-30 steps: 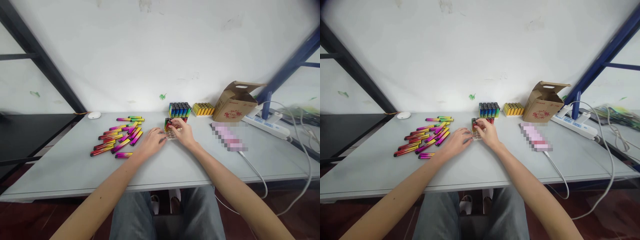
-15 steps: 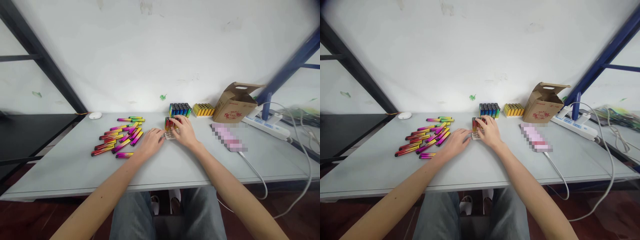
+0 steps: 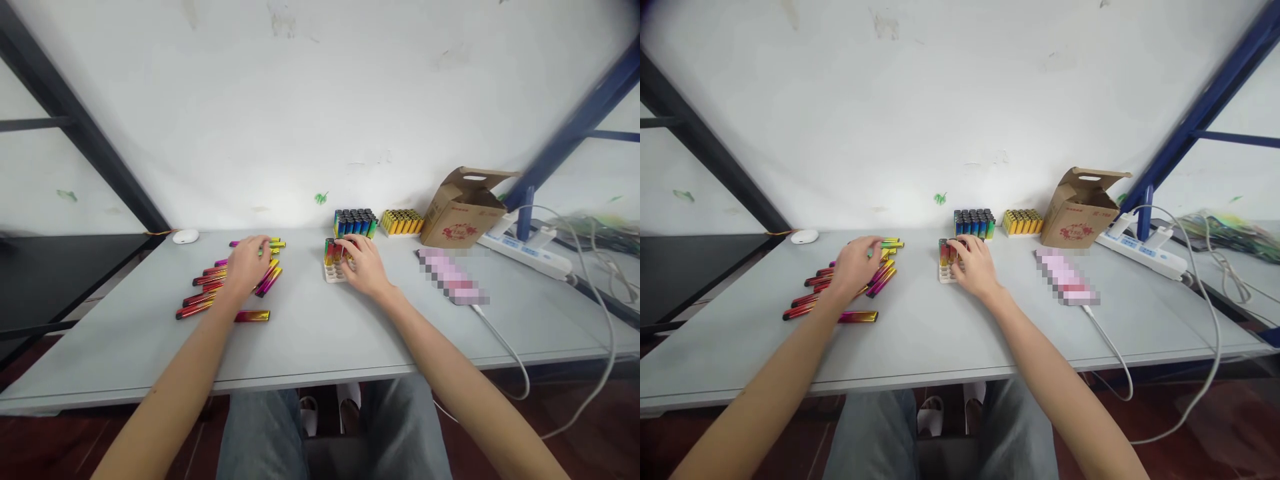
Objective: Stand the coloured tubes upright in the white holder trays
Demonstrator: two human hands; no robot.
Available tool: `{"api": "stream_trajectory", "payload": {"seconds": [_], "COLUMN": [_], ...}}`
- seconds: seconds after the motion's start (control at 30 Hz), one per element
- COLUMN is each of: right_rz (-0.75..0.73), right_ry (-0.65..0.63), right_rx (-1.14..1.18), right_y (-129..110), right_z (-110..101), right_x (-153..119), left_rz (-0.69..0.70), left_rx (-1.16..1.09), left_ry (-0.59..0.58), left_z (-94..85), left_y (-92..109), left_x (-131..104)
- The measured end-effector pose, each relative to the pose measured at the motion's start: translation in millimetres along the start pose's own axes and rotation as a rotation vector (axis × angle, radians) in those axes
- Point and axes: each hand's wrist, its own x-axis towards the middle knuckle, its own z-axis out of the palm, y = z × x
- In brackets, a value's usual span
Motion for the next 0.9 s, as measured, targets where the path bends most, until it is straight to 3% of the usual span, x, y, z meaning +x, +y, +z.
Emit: {"api": "stream_trajectory", "payload": {"seconds": [0.2, 0.33, 0.63, 0.9], "right_rz": [-0.012, -0.007, 0.042, 0.046], "right_ry": [-0.002, 0.016, 0.016, 0.001], "right_rx": [-0.005, 0.009, 0.04, 0.059], "right_y": [1.1, 2.3, -0.3, -0.5], "right_z": [-0.6, 0.2, 1.1, 0.0], "right_x": [0.2, 0.2, 0.9, 1.7], "left_rz": [-0.028, -0.026, -0.161, -0.175], "left_rx": [0.083, 0.169, 0.247, 0.223], "left_ry": [-0.183, -0.275, -0.319, -0.339], "left_z": [-21.4, -29.3, -30.4, -29.5], "left_y": [-73.8, -97.6, -84.9, -83.7], "left_x": [2.8, -3.1, -5.6, -4.2]}}
